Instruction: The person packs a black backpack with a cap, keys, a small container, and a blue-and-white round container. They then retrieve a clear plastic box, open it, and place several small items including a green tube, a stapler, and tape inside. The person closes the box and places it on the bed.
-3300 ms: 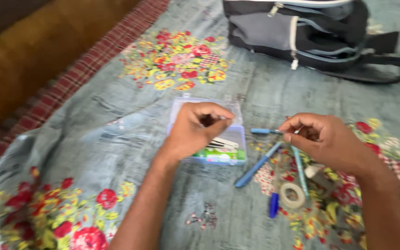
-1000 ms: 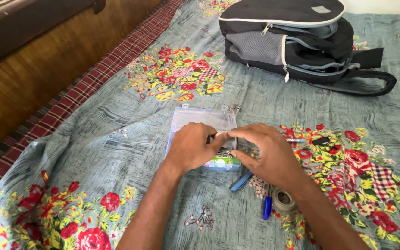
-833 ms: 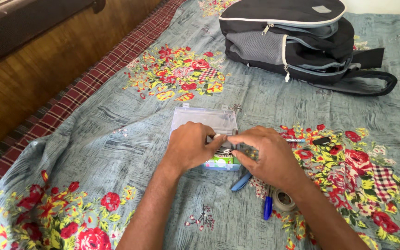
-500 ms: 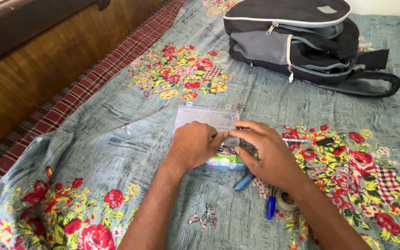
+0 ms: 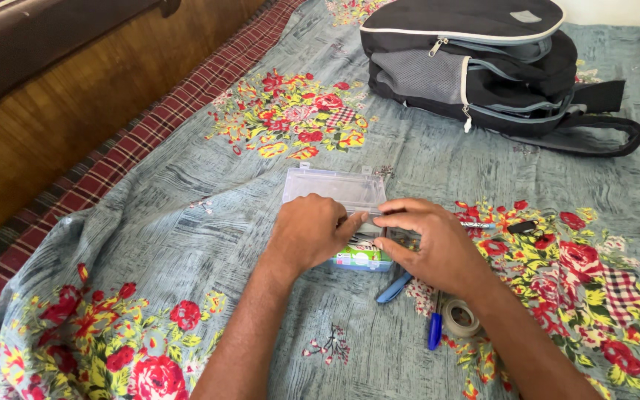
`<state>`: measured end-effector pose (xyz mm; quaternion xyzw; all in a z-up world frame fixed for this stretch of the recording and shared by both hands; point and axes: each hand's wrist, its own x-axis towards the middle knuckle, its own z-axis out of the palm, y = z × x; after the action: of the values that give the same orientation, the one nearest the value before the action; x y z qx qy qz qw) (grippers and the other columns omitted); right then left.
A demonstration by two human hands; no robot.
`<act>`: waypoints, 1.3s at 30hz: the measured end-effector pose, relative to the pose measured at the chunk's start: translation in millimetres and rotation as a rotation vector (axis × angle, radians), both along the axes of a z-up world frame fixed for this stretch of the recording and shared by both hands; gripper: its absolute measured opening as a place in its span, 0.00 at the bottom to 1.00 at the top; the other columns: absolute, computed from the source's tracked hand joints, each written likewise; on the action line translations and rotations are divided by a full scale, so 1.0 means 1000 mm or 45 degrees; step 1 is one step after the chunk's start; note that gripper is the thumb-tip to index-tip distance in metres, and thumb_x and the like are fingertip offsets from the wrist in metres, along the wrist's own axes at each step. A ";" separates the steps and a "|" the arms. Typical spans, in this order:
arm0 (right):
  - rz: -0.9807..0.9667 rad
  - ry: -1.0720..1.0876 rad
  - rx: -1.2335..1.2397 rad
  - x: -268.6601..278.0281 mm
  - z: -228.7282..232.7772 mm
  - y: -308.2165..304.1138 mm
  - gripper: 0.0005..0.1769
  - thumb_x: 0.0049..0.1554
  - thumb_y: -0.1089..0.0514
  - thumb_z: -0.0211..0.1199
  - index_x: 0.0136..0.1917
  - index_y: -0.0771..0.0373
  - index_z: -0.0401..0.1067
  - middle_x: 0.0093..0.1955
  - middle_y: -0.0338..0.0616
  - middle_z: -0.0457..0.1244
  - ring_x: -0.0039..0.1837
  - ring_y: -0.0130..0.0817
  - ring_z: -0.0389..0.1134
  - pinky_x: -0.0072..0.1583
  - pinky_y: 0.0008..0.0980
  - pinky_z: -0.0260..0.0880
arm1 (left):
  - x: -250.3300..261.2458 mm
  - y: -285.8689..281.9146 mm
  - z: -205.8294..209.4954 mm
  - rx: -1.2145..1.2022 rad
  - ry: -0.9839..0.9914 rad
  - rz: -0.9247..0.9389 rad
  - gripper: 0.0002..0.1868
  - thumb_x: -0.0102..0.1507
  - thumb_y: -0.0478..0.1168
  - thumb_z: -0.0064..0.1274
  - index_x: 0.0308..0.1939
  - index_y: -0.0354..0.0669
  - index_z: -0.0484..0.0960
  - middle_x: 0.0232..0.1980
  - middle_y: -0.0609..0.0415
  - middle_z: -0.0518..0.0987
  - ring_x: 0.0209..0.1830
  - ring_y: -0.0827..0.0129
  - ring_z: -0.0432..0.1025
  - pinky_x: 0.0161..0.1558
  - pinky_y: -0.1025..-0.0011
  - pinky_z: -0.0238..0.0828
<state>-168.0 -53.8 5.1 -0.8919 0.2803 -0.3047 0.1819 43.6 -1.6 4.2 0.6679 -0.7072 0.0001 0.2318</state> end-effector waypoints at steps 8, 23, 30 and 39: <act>0.081 0.050 -0.231 -0.001 -0.002 -0.005 0.16 0.51 0.53 0.70 0.50 0.63 0.81 0.55 0.47 0.70 0.58 0.46 0.70 0.62 0.43 0.68 | 0.007 0.017 0.007 0.099 0.189 -0.086 0.11 0.52 0.46 0.56 0.30 0.45 0.88 0.30 0.43 0.83 0.31 0.47 0.78 0.38 0.53 0.75; 0.162 0.084 -0.450 0.014 -0.004 0.011 0.14 0.54 0.60 0.62 0.54 0.60 0.79 0.52 0.43 0.70 0.55 0.45 0.69 0.59 0.46 0.67 | 0.008 0.018 -0.003 0.042 0.123 -0.100 0.14 0.51 0.46 0.56 0.31 0.41 0.88 0.30 0.39 0.83 0.34 0.44 0.78 0.42 0.52 0.76; 0.153 0.061 -0.328 0.005 -0.005 0.008 0.13 0.54 0.61 0.63 0.54 0.60 0.79 0.56 0.43 0.70 0.57 0.44 0.70 0.60 0.44 0.67 | 0.006 0.019 0.001 0.061 0.084 -0.060 0.14 0.51 0.48 0.56 0.31 0.41 0.87 0.32 0.40 0.83 0.35 0.45 0.79 0.42 0.52 0.76; 0.041 -0.012 -0.310 -0.012 -0.006 0.000 0.21 0.43 0.68 0.62 0.51 0.58 0.80 0.56 0.40 0.71 0.62 0.42 0.68 0.64 0.44 0.65 | 0.004 0.022 0.005 -0.365 0.073 -0.357 0.13 0.50 0.37 0.60 0.38 0.41 0.87 0.39 0.48 0.78 0.44 0.53 0.73 0.47 0.57 0.71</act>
<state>-180.4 -54.2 -0.7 -0.9103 0.2261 -0.3377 0.0785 47.5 20.4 9.0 0.5228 -0.7792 0.0495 0.3422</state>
